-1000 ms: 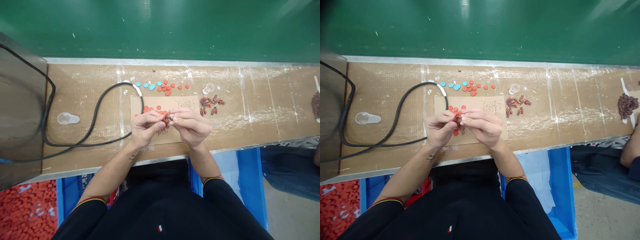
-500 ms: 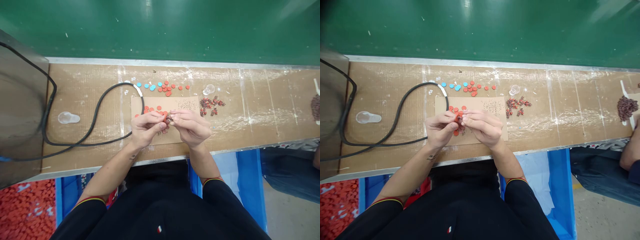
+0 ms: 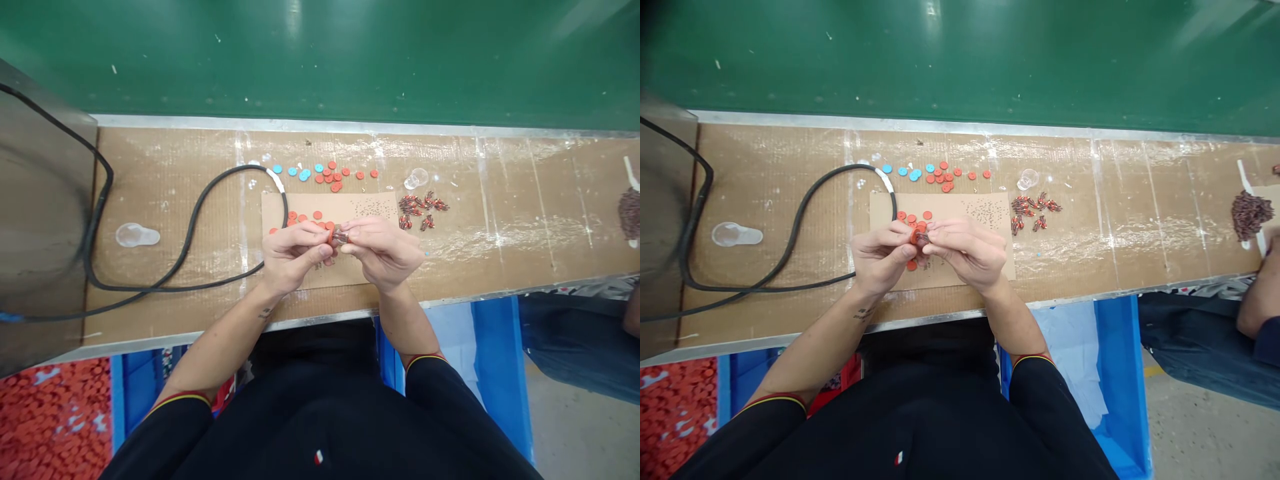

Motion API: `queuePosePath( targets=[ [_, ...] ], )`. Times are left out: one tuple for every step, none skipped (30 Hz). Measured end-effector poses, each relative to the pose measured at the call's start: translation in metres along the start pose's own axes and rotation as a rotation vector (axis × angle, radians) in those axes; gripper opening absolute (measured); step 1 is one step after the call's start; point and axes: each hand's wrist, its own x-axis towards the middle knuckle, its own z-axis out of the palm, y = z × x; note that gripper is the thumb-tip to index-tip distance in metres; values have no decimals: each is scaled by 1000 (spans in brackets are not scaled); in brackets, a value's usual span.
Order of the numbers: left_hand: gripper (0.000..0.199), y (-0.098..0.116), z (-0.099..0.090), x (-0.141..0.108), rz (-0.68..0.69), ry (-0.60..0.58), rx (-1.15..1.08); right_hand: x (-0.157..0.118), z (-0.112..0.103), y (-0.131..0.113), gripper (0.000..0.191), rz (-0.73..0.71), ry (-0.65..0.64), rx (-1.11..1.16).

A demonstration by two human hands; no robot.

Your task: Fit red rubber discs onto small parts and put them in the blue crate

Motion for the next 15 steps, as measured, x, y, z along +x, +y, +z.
queuePosePath(
  targets=[
    [18,0,0,0,-6,5,4,0,-1,0,39,6,-3,12],
    [16,0,0,0,-17,12,12,-1,-1,0,40,6,-4,11],
    [15,0,0,0,-34,20,23,-1,-2,0,39,2,-4,3],
    [12,0,-1,0,-52,29,36,-1,-2,1,37,-4,-4,-7],
    [10,-1,-3,0,-68,36,50,-1,-1,1,34,-9,-5,-19],
    [9,-2,-5,0,-82,41,64,-1,0,2,33,-11,-6,-33],
    [11,-4,-8,0,-87,48,79,0,1,3,33,-12,-10,-48],
    [14,-4,-11,2,-93,59,100,1,3,3,32,-16,-11,-67],
    [18,-5,-14,3,-94,81,120,2,5,2,31,-27,-8,-88],
    [22,-4,-17,6,-101,110,137,4,5,1,29,-41,3,-111],
    [27,-3,-19,9,-132,134,157,5,4,-1,26,-59,23,-137],
    [32,0,-21,13,-156,167,152,6,-1,-5,23,-77,58,-169],
    [36,2,-22,19,-244,137,149,6,-11,-9,21,-89,103,-212],
    [40,4,-23,25,-330,83,144,3,-26,-14,21,-93,164,-272],
    [44,6,-24,31,-397,24,130,-3,-47,-22,20,-84,241,-354]
  ],
)
